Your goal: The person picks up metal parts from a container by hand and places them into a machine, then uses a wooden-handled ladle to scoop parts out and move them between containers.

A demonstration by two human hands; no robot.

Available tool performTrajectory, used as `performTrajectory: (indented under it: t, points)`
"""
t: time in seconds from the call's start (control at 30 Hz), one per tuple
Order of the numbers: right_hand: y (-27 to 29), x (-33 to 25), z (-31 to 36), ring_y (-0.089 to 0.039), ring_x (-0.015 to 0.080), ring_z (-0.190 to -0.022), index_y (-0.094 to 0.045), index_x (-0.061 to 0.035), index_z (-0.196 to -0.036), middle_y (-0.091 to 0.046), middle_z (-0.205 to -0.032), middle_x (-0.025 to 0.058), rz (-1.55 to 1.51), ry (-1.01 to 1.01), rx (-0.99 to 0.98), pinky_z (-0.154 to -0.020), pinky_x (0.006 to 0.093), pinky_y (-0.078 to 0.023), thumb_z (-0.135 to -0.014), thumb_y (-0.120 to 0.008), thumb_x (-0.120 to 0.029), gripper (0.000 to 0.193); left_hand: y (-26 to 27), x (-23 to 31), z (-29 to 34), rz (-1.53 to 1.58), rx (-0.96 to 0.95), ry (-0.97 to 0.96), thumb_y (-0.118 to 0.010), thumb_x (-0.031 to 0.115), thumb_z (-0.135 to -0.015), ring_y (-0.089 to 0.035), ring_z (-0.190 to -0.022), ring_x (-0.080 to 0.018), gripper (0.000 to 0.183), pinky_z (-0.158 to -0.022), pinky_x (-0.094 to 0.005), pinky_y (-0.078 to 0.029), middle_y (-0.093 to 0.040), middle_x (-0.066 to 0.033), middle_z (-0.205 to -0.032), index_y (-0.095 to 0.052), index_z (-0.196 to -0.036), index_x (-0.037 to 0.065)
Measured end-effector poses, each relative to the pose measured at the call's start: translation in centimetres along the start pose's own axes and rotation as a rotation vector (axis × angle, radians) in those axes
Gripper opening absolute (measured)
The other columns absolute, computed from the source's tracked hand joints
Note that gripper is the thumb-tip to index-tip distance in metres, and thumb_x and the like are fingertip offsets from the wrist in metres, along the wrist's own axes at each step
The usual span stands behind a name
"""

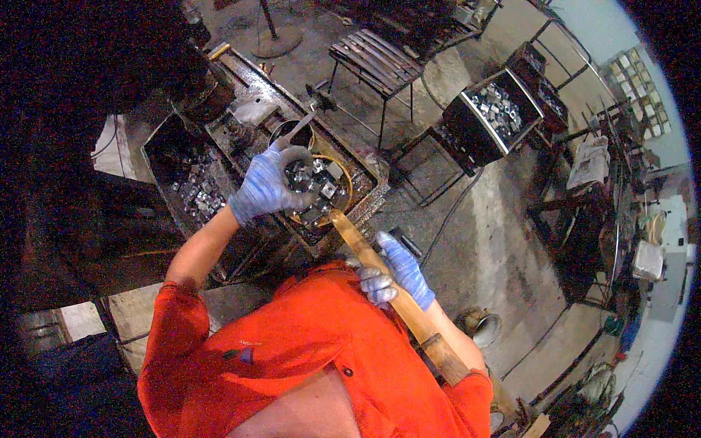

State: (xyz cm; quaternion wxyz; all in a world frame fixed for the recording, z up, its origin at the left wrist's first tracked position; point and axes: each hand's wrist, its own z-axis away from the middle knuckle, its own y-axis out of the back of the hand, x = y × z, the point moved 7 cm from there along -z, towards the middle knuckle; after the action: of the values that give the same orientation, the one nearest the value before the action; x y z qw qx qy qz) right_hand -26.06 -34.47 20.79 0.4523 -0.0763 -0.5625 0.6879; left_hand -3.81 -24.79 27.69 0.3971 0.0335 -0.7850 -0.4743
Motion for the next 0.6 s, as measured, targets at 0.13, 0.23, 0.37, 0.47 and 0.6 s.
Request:
performTrajectory:
  t: [0.13,0.23,0.37,0.47,0.6]
  points:
    - [-0.1,0.1,0.0,-0.036,0.0093,-0.045,-0.047,0.0039,-0.109,-0.038,-0.063,0.001,-0.005,-0.028,-0.017,-0.034,0.0209,-0.028,-0.08,-0.051,-0.056,0.067,0.0,0.5,0.0,0.119,-0.003,-0.02,-0.076,0.035,-0.049,-0.053,-0.082,-0.0304,0.053,-0.077,-0.037,-0.045,-0.052,-0.0133,-0.089,-0.06,-0.091,0.008]
    - [0.0,0.1,0.1,-0.034,0.0091,-0.044,-0.048,0.0038,-0.108,-0.037,-0.061,0.0006,-0.008,-0.012,-0.007,-0.033,0.0212,-0.027,-0.081,-0.049,-0.056,0.066,0.1,0.8,0.0,0.329,-0.056,-0.033,-0.079,0.028,-0.048,-0.053,-0.083,-0.0232,0.052,-0.076,-0.0331,-0.045,-0.053,-0.0091,-0.089,-0.058,-0.091,0.007]
    - [0.0,0.0,-0.1,-0.03,0.0084,-0.04,-0.049,0.0035,-0.107,-0.035,-0.058,-0.0002,0.034,0.004,0.025,-0.032,0.0214,-0.024,-0.081,-0.048,-0.058,0.067,0.4,0.8,0.7,0.691,-0.045,-0.014,-0.078,0.011,-0.052,-0.052,-0.088,-0.0152,0.048,-0.08,-0.0303,-0.044,-0.053,-0.0046,-0.091,-0.053,-0.092,0.005]
    - [0.5,-0.2,-0.1,-0.027,0.0072,-0.038,-0.049,0.0033,-0.105,-0.033,-0.056,-0.001,0.058,0.042,0.097,-0.031,0.0205,-0.02,-0.081,-0.048,-0.059,0.067,0.7,1.0,1.6,1.027,-0.028,0.12,-0.079,0.013,-0.056,-0.053,-0.091,-0.0201,0.05,-0.083,-0.0359,-0.046,-0.05,-0.0077,-0.096,-0.046,-0.093,0.007]
    - [0.6,-0.3,0.0,-0.029,0.0075,-0.038,-0.049,0.0046,-0.106,-0.033,-0.056,-0.0001,0.073,0.084,0.113,-0.032,0.0212,-0.023,-0.082,-0.047,-0.058,0.067,0.5,2.3,1.8,1.598,-0.091,0.103,-0.082,0.035,-0.056,-0.051,-0.096,-0.0268,0.066,-0.08,-0.0407,-0.049,-0.046,-0.0081,-0.097,-0.04,-0.1,0.011]
